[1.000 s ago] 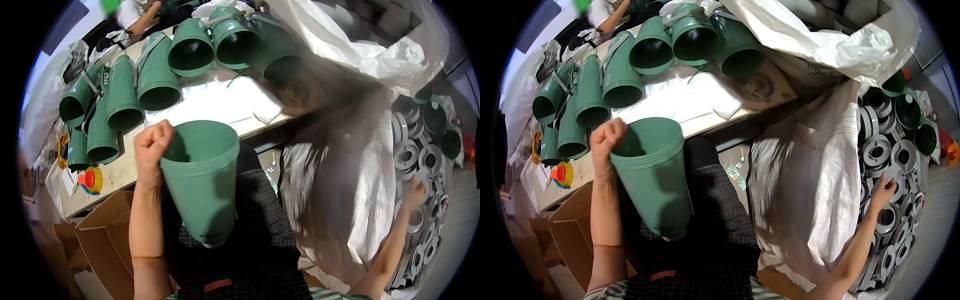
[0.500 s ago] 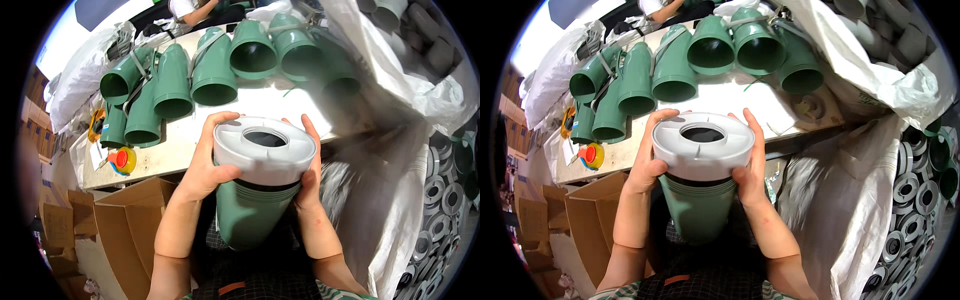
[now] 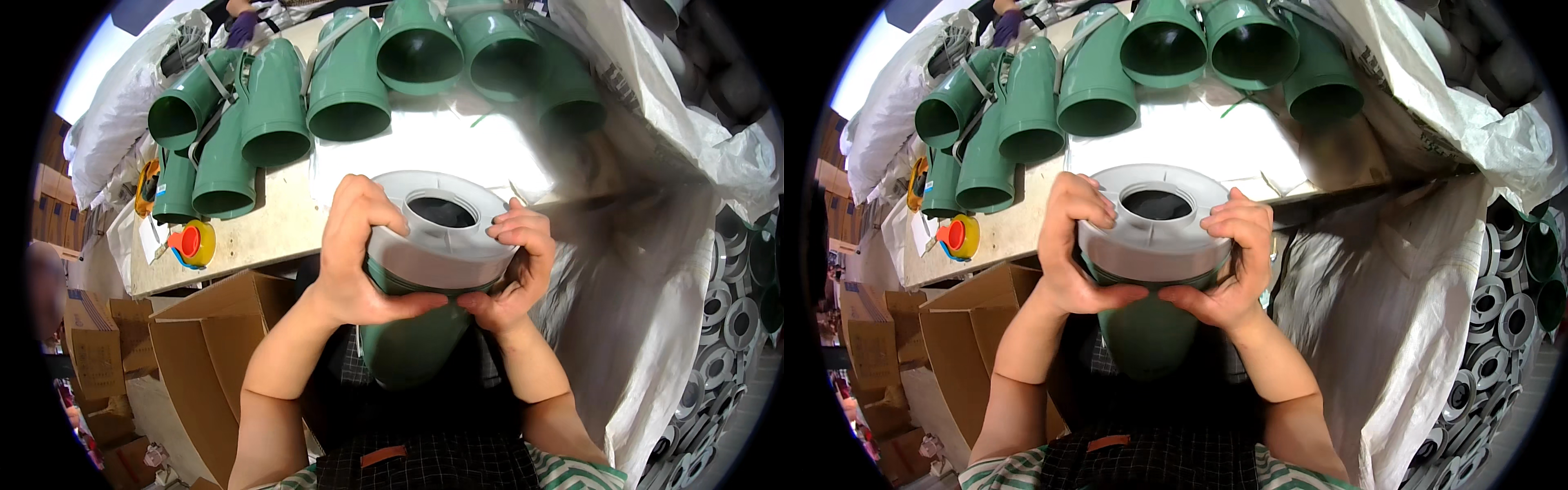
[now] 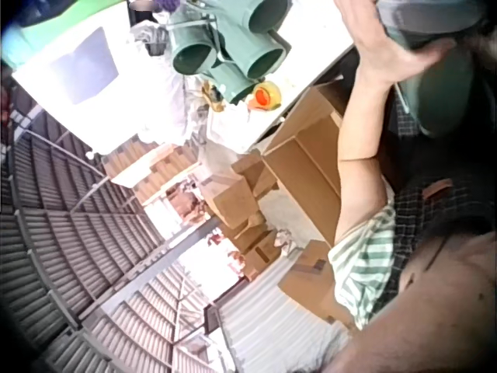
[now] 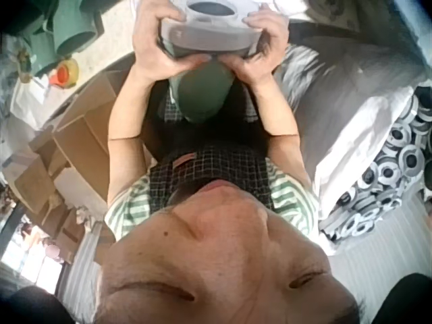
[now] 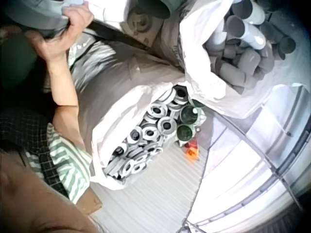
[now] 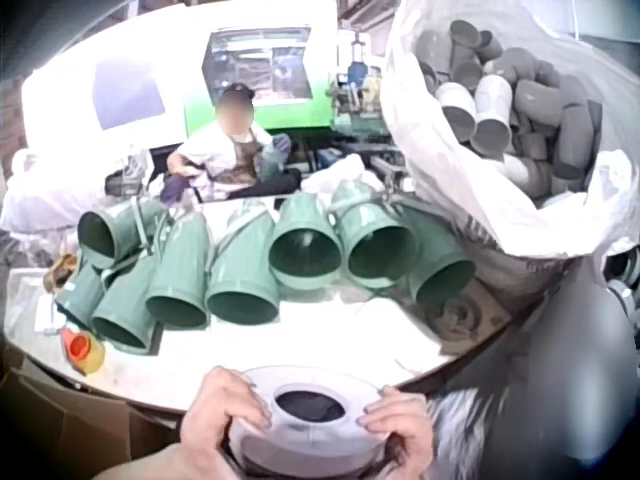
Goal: The person assembles green plastic pitchers by attaching white lids to the bodies. They pick up a pitcher body, place a lid on top, and then wrap the assembled unit in a clear plastic bag before placing it into a cardboard box. The process is repeated for multiple units.
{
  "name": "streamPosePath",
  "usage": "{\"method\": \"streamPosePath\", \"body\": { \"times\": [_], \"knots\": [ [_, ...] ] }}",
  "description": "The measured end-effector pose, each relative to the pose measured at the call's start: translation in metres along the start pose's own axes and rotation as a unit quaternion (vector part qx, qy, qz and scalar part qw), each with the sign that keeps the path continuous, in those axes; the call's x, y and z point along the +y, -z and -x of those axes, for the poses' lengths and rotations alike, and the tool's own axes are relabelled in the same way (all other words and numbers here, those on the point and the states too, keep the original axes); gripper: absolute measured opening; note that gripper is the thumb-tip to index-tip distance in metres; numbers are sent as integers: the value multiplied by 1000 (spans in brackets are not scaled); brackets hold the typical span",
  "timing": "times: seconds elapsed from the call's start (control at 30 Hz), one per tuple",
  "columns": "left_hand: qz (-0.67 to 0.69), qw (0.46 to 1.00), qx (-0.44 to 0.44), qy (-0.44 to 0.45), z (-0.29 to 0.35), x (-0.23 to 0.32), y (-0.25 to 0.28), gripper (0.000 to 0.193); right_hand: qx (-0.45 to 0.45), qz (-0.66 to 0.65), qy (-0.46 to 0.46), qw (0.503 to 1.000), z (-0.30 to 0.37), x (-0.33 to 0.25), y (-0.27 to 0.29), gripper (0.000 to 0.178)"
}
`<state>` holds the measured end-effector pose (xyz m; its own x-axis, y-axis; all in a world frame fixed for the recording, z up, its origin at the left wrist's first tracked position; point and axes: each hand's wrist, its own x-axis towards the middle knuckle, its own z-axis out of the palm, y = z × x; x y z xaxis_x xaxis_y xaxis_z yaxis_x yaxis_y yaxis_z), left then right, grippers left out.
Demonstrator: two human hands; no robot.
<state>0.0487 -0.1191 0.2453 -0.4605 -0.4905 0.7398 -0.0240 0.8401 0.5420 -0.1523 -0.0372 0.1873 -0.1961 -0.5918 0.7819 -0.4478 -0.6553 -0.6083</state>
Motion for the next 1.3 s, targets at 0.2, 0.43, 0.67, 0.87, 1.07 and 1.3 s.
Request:
{"method": "streamPosePath", "body": {
  "times": [0.2,0.43,0.67,0.87,1.07,1.3],
  "knots": [
    [94,986,55,127,-8,-16,-33,28,-78,214,-21,973,-33,-50,-14,60],
    [45,984,151,87,0,-18,-52,33,3,159,-81,984,-18,-36,6,38],
    [-45,908,-16,417,145,-90,-43,18,259,-530,-191,784,35,10,80,36],
    [-176,955,-3,239,28,-166,-119,7,215,-564,-181,777,28,32,66,36],
    [-112,904,-52,409,26,-215,-123,15,192,-668,-166,700,33,59,79,35],
    [330,801,120,484,-23,-179,-112,19,-3,-267,-562,782,-2,120,40,15]
  ]
}}
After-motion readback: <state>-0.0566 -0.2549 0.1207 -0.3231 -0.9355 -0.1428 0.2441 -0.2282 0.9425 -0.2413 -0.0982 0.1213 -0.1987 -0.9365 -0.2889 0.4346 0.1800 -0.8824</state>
